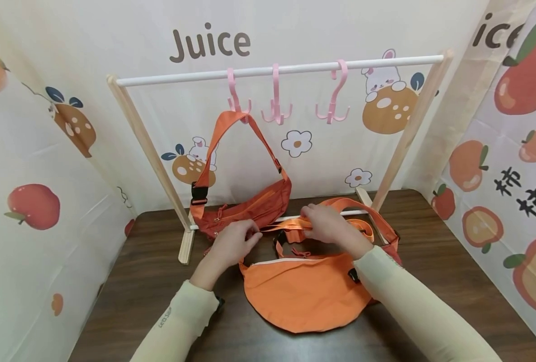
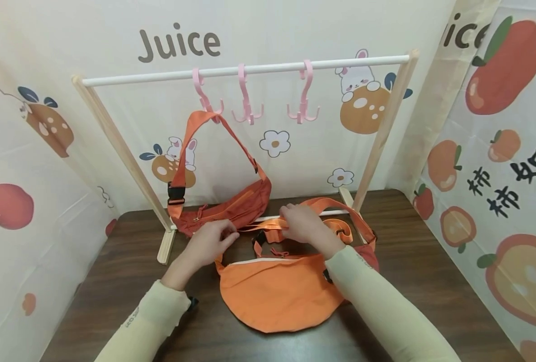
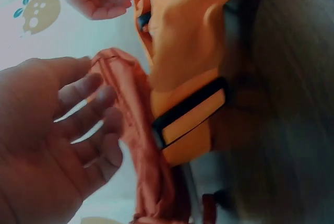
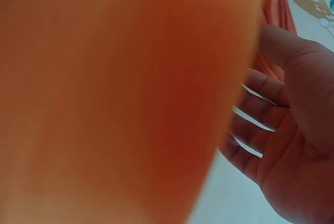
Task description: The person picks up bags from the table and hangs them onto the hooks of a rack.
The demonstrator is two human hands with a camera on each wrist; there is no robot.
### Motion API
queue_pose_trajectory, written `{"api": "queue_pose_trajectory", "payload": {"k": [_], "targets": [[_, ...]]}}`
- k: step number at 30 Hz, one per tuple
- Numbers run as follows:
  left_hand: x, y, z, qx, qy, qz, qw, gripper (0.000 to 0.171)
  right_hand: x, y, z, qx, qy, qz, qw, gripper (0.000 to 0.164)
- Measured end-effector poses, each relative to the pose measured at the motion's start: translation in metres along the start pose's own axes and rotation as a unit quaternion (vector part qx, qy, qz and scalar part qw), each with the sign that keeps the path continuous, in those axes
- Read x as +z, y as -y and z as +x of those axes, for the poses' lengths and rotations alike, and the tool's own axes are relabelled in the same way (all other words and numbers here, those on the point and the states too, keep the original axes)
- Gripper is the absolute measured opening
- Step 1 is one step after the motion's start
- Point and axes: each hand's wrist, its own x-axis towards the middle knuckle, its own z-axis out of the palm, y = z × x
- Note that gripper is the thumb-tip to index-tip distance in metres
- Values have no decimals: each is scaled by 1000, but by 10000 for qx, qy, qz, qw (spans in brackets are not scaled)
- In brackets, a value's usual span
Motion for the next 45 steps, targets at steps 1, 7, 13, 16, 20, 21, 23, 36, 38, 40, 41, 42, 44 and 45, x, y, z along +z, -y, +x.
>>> {"api": "queue_pose_trajectory", "payload": {"k": [1, 7, 13, 16, 20, 21, 23, 36, 38, 40, 41, 42, 44, 45], "targets": [[3, 0, 0, -23, 155, 51, 9999, 7, 3, 0, 0, -16, 19, -76, 10000, 42], [15, 0, 3, -9, 388, 382, 9985, 11, 17, -5, -1, 34, 44, -190, 9998, 45], [26, -3, 4, 24, 244, 708, 9972, 13, 25, -9, 1, 80, -98, -330, 9994, 33], [29, -3, 4, 73, 94, 793, 9968, 16, 25, -10, 1, 48, -204, -323, 9993, 26], [31, -1, 5, -11, -53, 788, 9969, 25, 22, -9, -1, 9, -277, -181, 9995, 21], [31, -1, 5, -37, -72, 773, 9970, 28, 20, -8, -2, -3, -295, -115, 9995, 21], [32, 0, 6, -87, -109, 732, 9972, 34, 16, -6, -5, -10, -354, 117, 9993, 20], [32, 2, 6, 43, -600, 616, 9963, 75, -33, 17, -24, -60, -1212, 1156, 9858, 23], [32, 0, 7, 126, -638, 642, 9958, 81, -41, 20, -27, -170, -1343, 1187, 9837, 23], [31, -3, 8, 231, -649, 686, 9953, 84, -49, 23, -30, -305, -1486, 1186, 9813, 22], [31, -6, 8, 292, -651, 710, 9949, 85, -53, 25, -31, -363, -1553, 1173, 9802, 22], [31, -8, 9, 361, -657, 699, 9947, 85, -57, 27, -32, -431, -1611, 1166, 9791, 21], [30, -14, 10, 510, -656, 583, 9948, 85, -64, 30, -33, -579, -1743, 1182, 9759, 20], [30, -17, 11, 583, -665, 491, 9949, 84, -67, 32, -34, -646, -1806, 1183, 9743, 19]]}}
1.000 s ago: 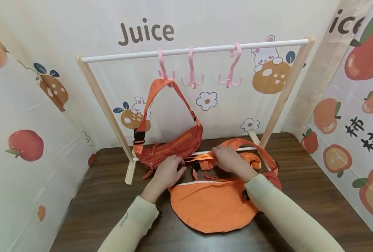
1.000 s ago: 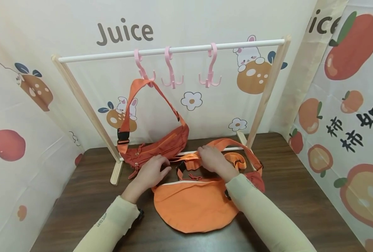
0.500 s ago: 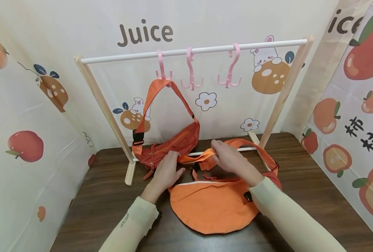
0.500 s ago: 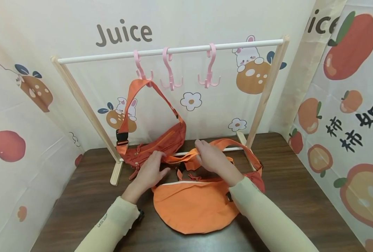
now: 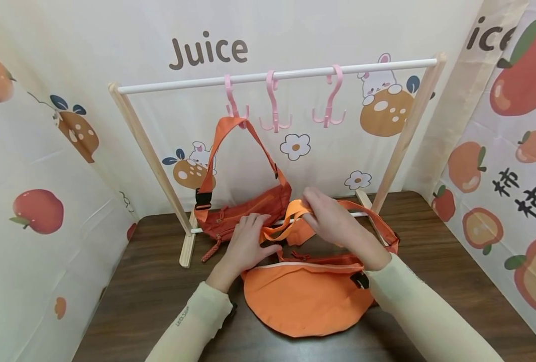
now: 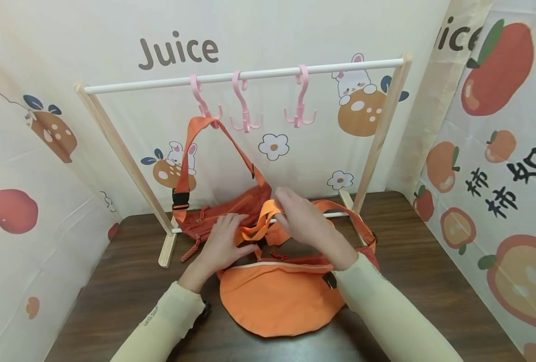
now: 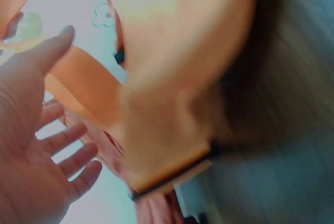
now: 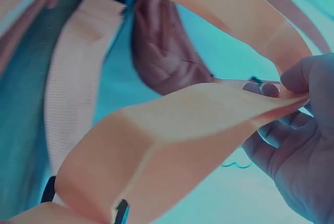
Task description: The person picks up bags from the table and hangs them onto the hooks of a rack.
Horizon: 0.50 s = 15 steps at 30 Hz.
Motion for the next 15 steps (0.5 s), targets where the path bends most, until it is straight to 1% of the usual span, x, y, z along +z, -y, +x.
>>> {"api": "queue_pose_trajectory", "payload": {"k": [3, 5, 8, 10, 11, 13, 15], "targets": [[-3, -9, 5, 169, -109, -489, 9986, 80, -8, 7, 4, -217, -168, 34, 9996, 17], [-6, -15, 9, 253, -174, -783, 9965, 73, -12, 12, 8, -356, -267, 100, 9990, 17], [-12, -23, 15, 318, -276, -1336, 9901, 59, -18, 19, 13, -556, -403, 208, 9974, 16], [-17, -28, 19, 337, -369, -1779, 9828, 51, -22, 23, 16, -673, -470, 323, 9961, 15], [-21, -30, 20, 332, -442, -2020, 9778, 48, -24, 25, 18, -727, -507, 387, 9953, 15], [-30, -35, 23, 263, -551, -2492, 9665, 42, -28, 29, 21, -763, -538, 560, 9941, 13], [-41, -39, 26, 141, -629, -2918, 9543, 35, -32, 32, 23, -698, -514, 808, 9930, 12]]}}
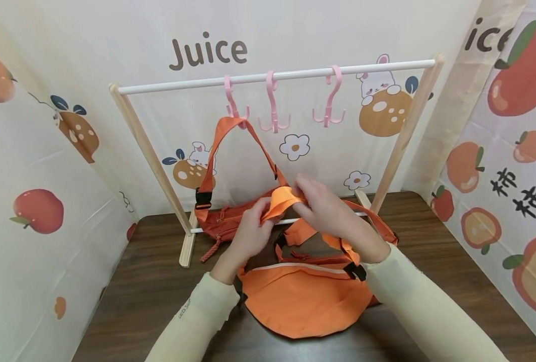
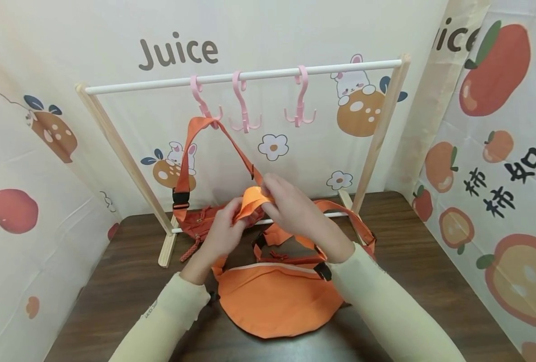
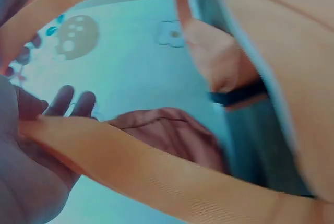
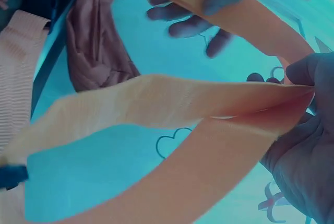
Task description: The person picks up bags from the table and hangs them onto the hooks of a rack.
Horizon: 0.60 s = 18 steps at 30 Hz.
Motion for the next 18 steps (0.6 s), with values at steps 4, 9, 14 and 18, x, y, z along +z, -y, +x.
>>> {"api": "queue_pose_trajectory", "payload": {"k": [4, 9, 14, 18], "targets": [[-16, -17, 6, -344, -223, -838, 9956, 28, -4, 4, 2, 390, 100, 522, 9978, 13], [-42, -56, 9, -531, -465, -1684, 9832, 20, -3, 1, 0, 685, 152, 816, 9942, 20], [-66, -77, 11, -535, -823, -1660, 9812, 17, 1, -19, -8, 892, 195, 934, 9914, 18], [-79, -82, 10, -653, -1082, -1172, 9850, 18, -3, -34, -17, 1177, 245, 1043, 9873, 10]]}}
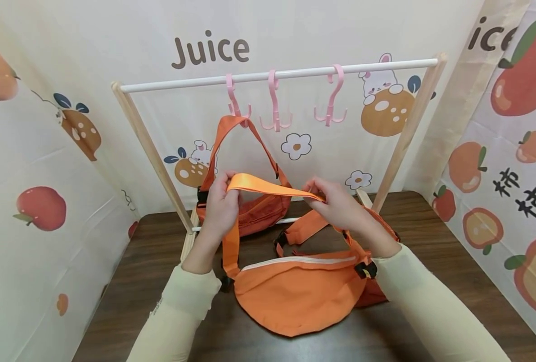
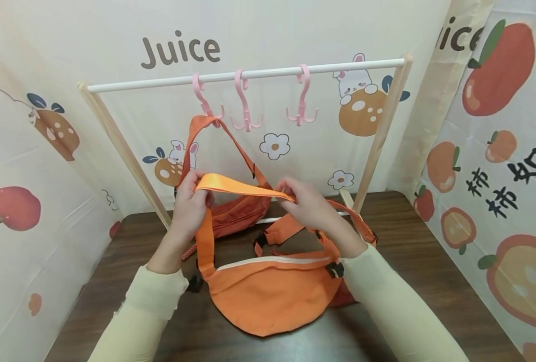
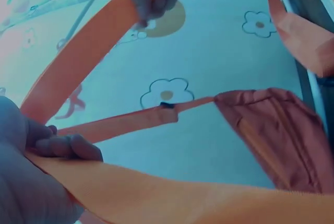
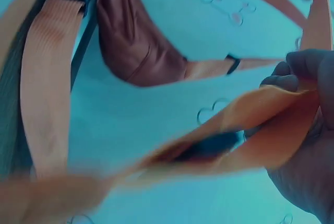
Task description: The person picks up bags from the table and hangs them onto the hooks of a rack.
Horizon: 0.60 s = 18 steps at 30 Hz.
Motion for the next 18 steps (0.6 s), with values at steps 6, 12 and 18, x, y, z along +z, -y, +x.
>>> {"api": "queue_pose_trajectory", "payload": {"k": [6, 12, 18], "targets": [[-13, 5, 4, 27, 2, 624, 9980, 15, -20, -2, -1, -23, -37, 184, 9998, 17], [-25, 11, 10, 365, 201, 1226, 9916, 32, -40, 15, 6, -399, -402, 51, 9984, 12], [-31, -7, 12, 743, 137, 1730, 9820, 40, -53, 38, 11, -636, -798, -361, 9941, 10]]}}
